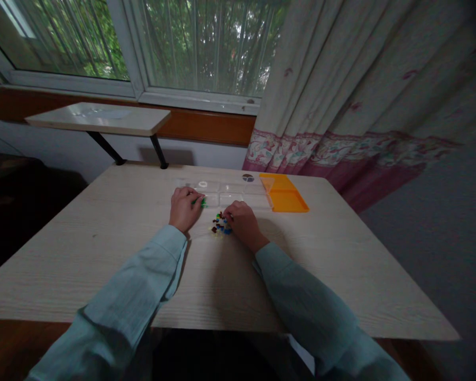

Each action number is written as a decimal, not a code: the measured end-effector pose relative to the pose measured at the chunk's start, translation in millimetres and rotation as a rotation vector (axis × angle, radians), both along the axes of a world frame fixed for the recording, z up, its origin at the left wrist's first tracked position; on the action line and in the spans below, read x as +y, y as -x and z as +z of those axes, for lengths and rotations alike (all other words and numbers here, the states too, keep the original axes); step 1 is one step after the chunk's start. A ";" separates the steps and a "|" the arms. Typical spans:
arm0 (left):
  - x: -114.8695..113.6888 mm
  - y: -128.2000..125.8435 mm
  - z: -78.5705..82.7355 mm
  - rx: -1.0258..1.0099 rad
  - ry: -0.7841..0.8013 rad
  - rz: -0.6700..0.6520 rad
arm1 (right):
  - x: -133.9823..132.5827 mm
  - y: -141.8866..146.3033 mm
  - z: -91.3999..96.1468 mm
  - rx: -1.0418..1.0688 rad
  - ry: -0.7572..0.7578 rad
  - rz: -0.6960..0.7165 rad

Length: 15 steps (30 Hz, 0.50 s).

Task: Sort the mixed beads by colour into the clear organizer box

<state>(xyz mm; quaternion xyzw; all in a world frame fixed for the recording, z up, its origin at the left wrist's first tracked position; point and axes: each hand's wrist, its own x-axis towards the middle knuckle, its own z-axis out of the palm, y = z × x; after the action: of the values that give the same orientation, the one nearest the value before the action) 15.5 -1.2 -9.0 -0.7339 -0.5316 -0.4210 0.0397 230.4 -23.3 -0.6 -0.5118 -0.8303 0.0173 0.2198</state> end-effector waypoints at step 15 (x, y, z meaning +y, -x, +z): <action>-24.3 -29.3 14.9 0.033 0.002 -0.305 | -0.2 4.3 10.0 0.751 0.245 0.005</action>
<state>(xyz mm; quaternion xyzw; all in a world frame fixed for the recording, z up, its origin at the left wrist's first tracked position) 44.8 -25.5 5.9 -0.8131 -0.4136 -0.4092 -0.0169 226.1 -23.4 9.3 -0.4902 -0.6850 0.3029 0.4457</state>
